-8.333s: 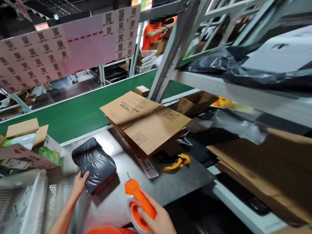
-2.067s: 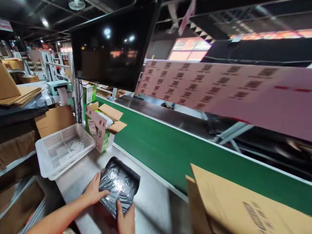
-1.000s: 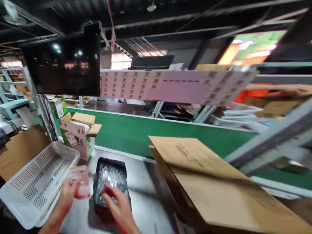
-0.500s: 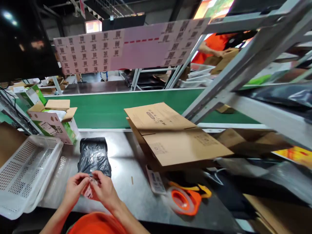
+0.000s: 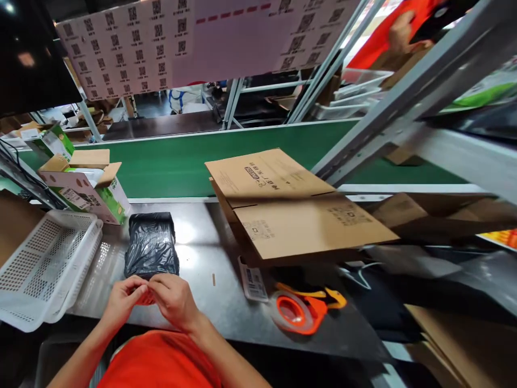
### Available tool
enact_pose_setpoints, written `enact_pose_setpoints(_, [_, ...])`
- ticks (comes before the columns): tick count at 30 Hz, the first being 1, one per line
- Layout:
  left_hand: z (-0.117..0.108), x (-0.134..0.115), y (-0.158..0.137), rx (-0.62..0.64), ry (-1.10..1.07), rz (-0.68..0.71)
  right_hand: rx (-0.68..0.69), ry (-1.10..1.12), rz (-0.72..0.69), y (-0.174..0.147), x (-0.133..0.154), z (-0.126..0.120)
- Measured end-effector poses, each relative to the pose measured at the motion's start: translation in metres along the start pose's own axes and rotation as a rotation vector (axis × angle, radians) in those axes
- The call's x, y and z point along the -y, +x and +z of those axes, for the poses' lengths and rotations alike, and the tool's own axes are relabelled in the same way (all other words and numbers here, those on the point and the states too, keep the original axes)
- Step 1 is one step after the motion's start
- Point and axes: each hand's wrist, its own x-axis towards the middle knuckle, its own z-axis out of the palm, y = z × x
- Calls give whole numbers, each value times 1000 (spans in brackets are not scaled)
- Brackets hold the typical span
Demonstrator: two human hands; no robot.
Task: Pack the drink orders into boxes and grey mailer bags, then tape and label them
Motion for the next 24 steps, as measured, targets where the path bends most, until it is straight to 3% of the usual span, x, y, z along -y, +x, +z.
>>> enact_pose_setpoints(7, [4,0,-7,35,41,-39,86,-144,-105,-3,-2,-4])
enact_pose_setpoints(17, [9,8,-4,49,-181,-306,109,-199,-195,-11,-11,-4])
enact_pose_setpoints(24, [4,2,-1,69,-123,-241,190,-142,-131,-5,-11,-1])
